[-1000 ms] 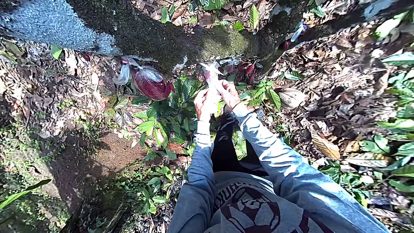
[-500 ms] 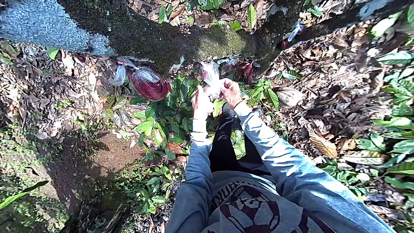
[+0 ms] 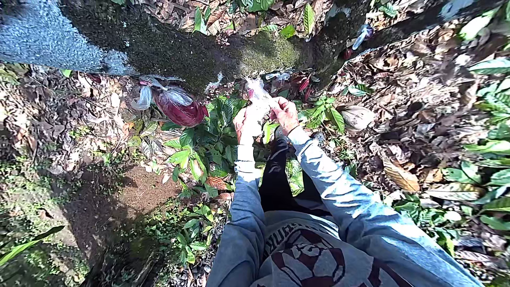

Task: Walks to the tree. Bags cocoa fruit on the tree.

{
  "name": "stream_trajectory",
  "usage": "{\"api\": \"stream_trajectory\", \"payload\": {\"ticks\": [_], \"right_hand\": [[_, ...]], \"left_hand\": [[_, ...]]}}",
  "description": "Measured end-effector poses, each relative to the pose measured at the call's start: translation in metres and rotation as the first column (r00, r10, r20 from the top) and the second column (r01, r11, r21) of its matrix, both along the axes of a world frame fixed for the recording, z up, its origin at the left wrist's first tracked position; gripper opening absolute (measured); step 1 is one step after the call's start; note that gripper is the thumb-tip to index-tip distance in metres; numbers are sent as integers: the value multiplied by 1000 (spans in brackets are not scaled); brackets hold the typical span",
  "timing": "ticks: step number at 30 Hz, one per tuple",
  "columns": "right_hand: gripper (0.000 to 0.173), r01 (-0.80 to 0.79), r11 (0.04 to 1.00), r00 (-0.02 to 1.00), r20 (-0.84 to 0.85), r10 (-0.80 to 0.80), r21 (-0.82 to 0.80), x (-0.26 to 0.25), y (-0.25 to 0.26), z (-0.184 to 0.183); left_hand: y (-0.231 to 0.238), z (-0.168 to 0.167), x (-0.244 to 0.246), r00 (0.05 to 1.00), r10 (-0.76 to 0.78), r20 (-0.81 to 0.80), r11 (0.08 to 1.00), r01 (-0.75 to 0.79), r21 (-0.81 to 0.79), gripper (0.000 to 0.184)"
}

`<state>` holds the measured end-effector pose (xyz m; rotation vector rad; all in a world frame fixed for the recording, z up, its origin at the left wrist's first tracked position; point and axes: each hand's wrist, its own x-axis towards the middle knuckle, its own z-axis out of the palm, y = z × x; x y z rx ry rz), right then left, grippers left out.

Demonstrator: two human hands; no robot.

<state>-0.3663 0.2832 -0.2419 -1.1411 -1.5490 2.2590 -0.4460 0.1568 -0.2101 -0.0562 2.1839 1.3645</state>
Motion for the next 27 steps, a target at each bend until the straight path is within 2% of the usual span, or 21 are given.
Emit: {"api": "stream_trajectory", "payload": {"ticks": [2,4,5,7,8,10,11,14,17,19,22,24,25,26,27], "right_hand": [[18,22,996,998,-56,-27,-91,3,1,0],[15,57,967,991,-106,-86,-248,3,0,-4],[13,70,945,985,-129,-117,-319,1,0,-5],[14,80,895,969,-178,-173,-439,-2,-3,-9],[14,89,875,961,-190,-201,-476,-4,-5,-11],[16,97,852,958,-183,-219,-514,-9,-13,-14],[17,96,848,965,-160,-207,-521,-12,-18,-15],[19,107,836,975,-110,-195,-538,-16,-31,-14],[20,135,856,976,-82,-201,-499,-16,-35,-21],[23,120,910,990,-21,-140,-398,-9,-36,-24],[30,-45,978,997,54,57,-201,21,-32,-20],[48,-232,952,963,93,254,-201,43,-28,-11],[57,-330,916,926,110,361,-227,48,-25,-5],[61,-394,888,893,129,431,-239,53,-28,-7],[59,-428,869,870,148,471,-249,60,-32,-11]], "left_hand": [[-4,-1,-2,974,111,196,974,-146,172,34],[-16,-8,-6,897,91,432,852,-295,434,36],[-18,-10,-6,869,89,487,791,-359,496,37],[-18,-9,-4,862,139,488,749,-414,518,37],[-19,-11,-2,871,157,465,749,-412,519,37],[-20,-16,-1,868,164,468,684,-442,580,39],[-21,-19,-1,862,184,472,660,-464,591,39],[-28,-23,-3,869,194,455,667,-457,589,42],[-32,-23,-5,820,212,532,616,-535,578,34],[-39,-29,-3,818,214,534,659,-524,539,33],[-48,-47,13,869,227,440,863,-389,322,35],[-37,-48,37,925,199,323,974,-223,39,43],[-24,-47,50,935,191,299,982,-182,-59,50],[-10,-47,64,931,216,295,976,-197,-93,53],[-2,-49,79,919,221,325,975,-219,-45,52]]}}
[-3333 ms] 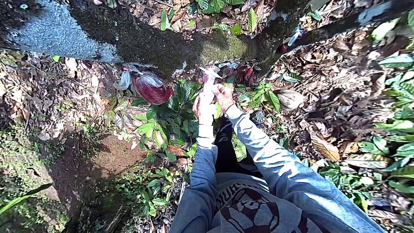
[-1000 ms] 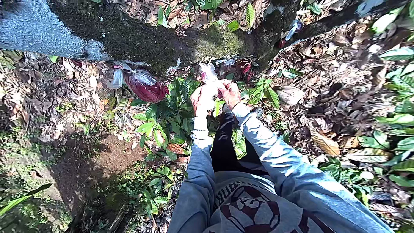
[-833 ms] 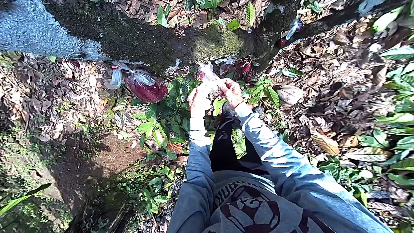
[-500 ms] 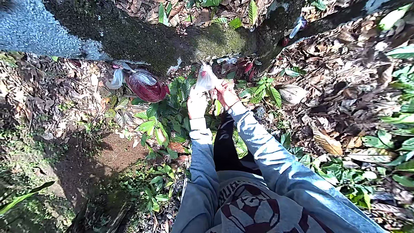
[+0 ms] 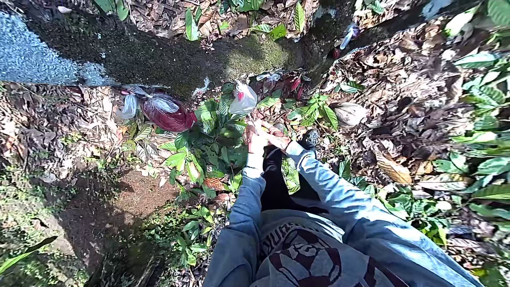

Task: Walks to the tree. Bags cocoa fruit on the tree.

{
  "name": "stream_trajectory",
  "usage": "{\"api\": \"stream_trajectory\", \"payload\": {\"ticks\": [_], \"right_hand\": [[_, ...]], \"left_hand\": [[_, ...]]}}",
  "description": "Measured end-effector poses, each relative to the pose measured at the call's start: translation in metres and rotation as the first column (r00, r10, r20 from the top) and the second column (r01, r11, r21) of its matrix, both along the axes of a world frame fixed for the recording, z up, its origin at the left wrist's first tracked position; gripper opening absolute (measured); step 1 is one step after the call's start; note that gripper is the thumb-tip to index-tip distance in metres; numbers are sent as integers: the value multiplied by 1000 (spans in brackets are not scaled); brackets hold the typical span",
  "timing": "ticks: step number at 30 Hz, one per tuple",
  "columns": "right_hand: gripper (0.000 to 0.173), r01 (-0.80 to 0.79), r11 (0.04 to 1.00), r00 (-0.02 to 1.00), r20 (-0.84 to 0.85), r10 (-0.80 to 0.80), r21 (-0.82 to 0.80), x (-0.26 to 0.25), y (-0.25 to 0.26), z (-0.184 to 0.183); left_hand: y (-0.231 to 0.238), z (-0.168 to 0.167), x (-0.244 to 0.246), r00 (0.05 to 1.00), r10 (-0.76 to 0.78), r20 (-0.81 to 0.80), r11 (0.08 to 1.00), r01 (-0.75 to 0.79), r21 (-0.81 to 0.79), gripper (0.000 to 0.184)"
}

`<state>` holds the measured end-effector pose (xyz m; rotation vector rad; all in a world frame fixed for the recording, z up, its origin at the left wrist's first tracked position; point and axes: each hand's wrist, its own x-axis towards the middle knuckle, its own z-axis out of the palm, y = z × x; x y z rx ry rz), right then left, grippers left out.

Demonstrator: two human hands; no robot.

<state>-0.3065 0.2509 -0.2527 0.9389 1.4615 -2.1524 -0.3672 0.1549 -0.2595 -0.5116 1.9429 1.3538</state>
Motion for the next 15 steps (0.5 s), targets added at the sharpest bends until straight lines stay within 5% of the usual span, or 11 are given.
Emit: {"api": "stream_trajectory", "payload": {"ticks": [3,6,8,10,13,15], "right_hand": [[44,49,990,986,150,-69,135,17,-9,-17],[38,132,926,947,230,-223,353,41,0,-33],[42,162,909,938,227,-263,384,62,4,-48],[42,290,886,910,181,-372,363,81,9,-57],[56,529,802,827,45,-561,278,104,16,-57],[39,614,744,769,12,-639,264,107,37,-10]], "left_hand": [[25,-16,33,967,187,175,938,-228,259,61],[48,-15,60,945,184,269,928,-257,269,56],[60,-13,76,984,21,176,981,-54,184,45],[68,-10,86,959,-243,145,968,230,99,59],[89,16,85,803,-596,-5,798,592,-111,67],[107,57,80,665,-719,-199,694,686,-218,50]]}}
